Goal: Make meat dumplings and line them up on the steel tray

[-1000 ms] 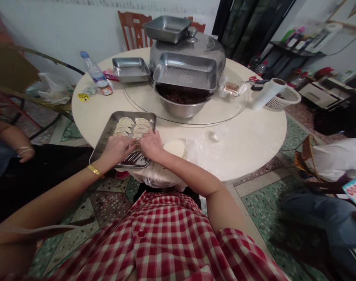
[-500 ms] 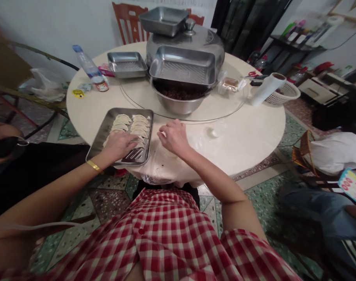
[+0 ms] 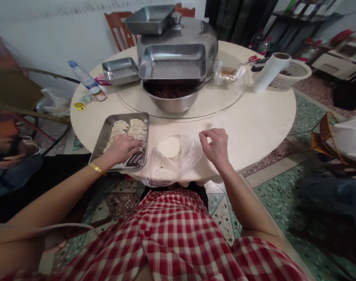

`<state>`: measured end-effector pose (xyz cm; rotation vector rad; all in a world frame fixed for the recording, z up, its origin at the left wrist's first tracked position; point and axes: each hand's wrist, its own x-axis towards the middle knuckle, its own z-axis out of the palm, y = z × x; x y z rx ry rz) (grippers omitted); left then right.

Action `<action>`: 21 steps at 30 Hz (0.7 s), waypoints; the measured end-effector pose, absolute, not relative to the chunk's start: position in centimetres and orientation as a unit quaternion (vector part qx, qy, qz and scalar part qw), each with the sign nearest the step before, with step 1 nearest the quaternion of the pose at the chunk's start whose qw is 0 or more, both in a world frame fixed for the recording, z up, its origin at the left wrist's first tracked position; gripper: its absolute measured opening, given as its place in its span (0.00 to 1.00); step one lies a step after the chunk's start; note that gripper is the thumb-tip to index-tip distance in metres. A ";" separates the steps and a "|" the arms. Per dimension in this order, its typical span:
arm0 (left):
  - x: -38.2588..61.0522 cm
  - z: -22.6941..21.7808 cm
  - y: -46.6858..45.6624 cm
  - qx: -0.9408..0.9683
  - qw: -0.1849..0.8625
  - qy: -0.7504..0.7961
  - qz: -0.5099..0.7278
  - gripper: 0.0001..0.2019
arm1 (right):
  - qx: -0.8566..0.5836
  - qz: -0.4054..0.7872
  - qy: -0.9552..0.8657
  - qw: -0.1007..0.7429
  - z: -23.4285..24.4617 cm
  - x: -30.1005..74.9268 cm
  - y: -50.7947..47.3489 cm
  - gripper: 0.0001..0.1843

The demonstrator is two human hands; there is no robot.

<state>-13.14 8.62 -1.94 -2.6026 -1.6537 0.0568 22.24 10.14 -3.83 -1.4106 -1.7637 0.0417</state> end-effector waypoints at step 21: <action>-13.8 -1.8 9.2 -0.862 0.047 -0.503 0.049 0.13 | -0.597 0.034 -0.622 0.505 -9.5 24.8 7.9 0.12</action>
